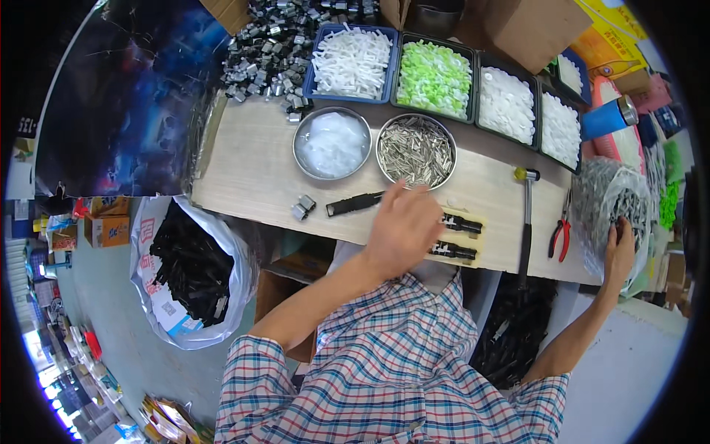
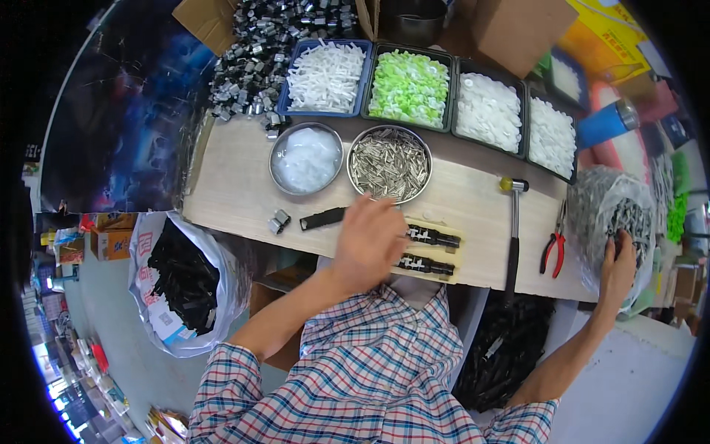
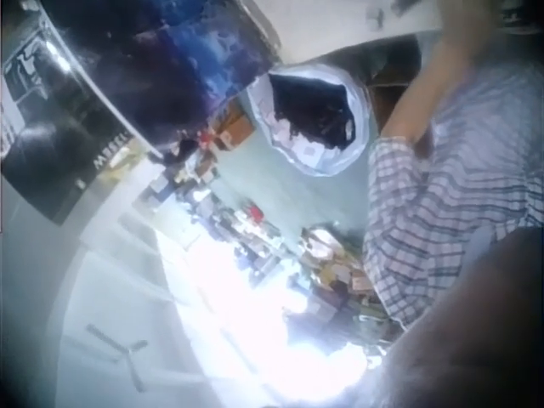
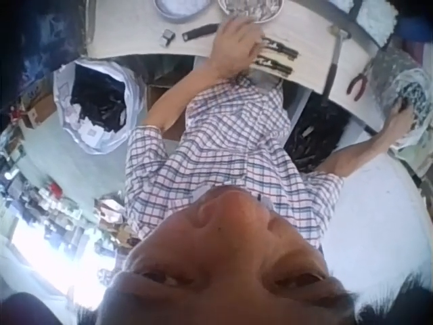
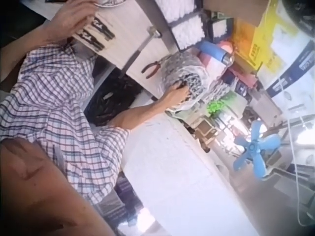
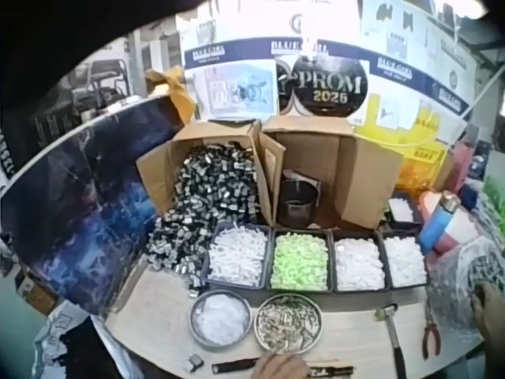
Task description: Assembling small mechanical mechanisms and gears into plastic toy housings at a factory workbench.
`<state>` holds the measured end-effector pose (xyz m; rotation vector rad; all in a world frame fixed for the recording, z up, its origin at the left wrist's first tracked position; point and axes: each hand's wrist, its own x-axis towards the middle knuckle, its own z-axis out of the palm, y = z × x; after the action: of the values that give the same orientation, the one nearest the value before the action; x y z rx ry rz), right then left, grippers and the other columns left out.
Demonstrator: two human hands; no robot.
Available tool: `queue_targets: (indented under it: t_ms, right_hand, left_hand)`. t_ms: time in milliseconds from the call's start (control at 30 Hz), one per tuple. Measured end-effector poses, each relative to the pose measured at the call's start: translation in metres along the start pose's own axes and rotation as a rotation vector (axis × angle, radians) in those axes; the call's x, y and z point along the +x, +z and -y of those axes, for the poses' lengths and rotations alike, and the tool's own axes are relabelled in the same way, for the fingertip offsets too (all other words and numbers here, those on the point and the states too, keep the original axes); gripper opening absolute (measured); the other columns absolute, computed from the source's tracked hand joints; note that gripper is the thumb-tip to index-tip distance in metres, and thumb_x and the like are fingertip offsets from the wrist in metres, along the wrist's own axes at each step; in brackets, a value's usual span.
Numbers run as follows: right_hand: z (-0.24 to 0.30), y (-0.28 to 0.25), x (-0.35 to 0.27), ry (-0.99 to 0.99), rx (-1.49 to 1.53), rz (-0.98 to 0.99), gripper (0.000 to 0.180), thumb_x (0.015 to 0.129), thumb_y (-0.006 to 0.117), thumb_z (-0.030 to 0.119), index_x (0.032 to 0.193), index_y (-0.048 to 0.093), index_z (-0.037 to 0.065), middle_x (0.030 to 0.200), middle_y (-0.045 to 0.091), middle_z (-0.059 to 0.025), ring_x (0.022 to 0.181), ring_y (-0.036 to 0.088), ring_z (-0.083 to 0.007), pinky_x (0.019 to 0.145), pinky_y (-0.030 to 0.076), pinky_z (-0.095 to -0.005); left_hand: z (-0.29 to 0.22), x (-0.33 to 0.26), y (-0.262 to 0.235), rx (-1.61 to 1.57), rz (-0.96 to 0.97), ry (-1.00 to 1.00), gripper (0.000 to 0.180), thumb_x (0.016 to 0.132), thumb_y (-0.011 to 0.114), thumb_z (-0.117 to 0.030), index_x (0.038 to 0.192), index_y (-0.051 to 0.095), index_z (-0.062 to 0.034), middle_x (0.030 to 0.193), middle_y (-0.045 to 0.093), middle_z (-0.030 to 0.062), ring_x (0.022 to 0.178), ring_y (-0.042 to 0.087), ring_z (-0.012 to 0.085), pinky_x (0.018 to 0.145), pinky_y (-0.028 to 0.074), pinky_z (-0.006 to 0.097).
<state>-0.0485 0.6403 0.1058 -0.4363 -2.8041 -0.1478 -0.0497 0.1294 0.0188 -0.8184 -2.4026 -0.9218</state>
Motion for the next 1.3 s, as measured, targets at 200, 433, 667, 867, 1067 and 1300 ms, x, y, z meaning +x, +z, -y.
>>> queue_targets:
  t_ms: [200,433,667,867,1067,1300]
  right_hand:
    - [0.007,0.001,0.005,0.12,0.203,0.011,0.028,0.101,0.061,0.016,0.126,0.061,0.003,0.117,0.071,-0.0161,0.105,0.069,-0.0291,0.093,0.051,-0.0372]
    - [0.009,-0.014,-0.001,0.149,0.392,-0.007,0.029,0.098,0.067,0.012,0.124,0.061,0.0,0.113,0.071,-0.0144,0.099,0.067,-0.0241,0.09,0.051,-0.0339]
    - [-0.004,-0.025,-0.014,0.008,0.332,0.105,0.031,0.094,0.065,0.005,0.124,0.062,0.001,0.11,0.07,-0.0152,0.101,0.067,-0.0267,0.09,0.05,-0.036]
    - [0.008,-0.027,-0.015,0.051,0.283,0.084,0.024,0.097,0.062,0.007,0.12,0.062,0.001,0.109,0.07,-0.0155,0.101,0.067,-0.0254,0.09,0.05,-0.0334]
    - [-0.002,-0.006,-0.019,0.025,0.279,-0.164,0.025,0.102,0.062,0.016,0.12,0.064,-0.001,0.108,0.07,-0.0131,0.096,0.065,-0.0231,0.088,0.05,-0.0325]
    - [0.064,-0.037,-0.052,0.197,0.377,-0.362,0.026,0.105,0.061,0.02,0.123,0.066,0.001,0.107,0.07,-0.0071,0.093,0.061,-0.0134,0.081,0.048,-0.0277]
  left_hand:
    - [0.104,0.091,-0.031,0.322,-0.36,-0.19,0.024,0.076,0.066,0.005,0.099,0.066,-0.0021,0.101,0.065,0.0131,0.099,0.058,0.0347,0.085,0.049,0.044]
    - [0.176,0.12,-0.04,0.54,-0.042,-0.065,0.015,0.076,0.065,0.0,0.09,0.068,-0.0035,0.096,0.067,0.0117,0.101,0.06,0.0326,0.083,0.051,0.043]
    - [0.189,0.122,-0.047,0.484,-0.036,0.079,0.015,0.075,0.064,0.001,0.088,0.067,-0.0049,0.098,0.066,0.0094,0.101,0.06,0.0301,0.083,0.051,0.041]
    - [0.197,0.121,-0.047,0.501,0.002,0.207,0.022,0.074,0.065,0.002,0.095,0.066,-0.0051,0.101,0.066,0.0077,0.104,0.061,0.0286,0.084,0.05,0.041]
    - [0.192,0.123,-0.046,0.407,-0.021,0.127,0.023,0.077,0.068,0.003,0.099,0.067,-0.0057,0.1,0.066,0.008,0.104,0.061,0.0292,0.086,0.05,0.041]
    - [0.193,0.125,-0.046,0.298,-0.08,0.068,0.016,0.084,0.069,-0.001,0.1,0.07,-0.0037,0.095,0.067,0.0103,0.093,0.064,0.0298,0.08,0.051,0.039]
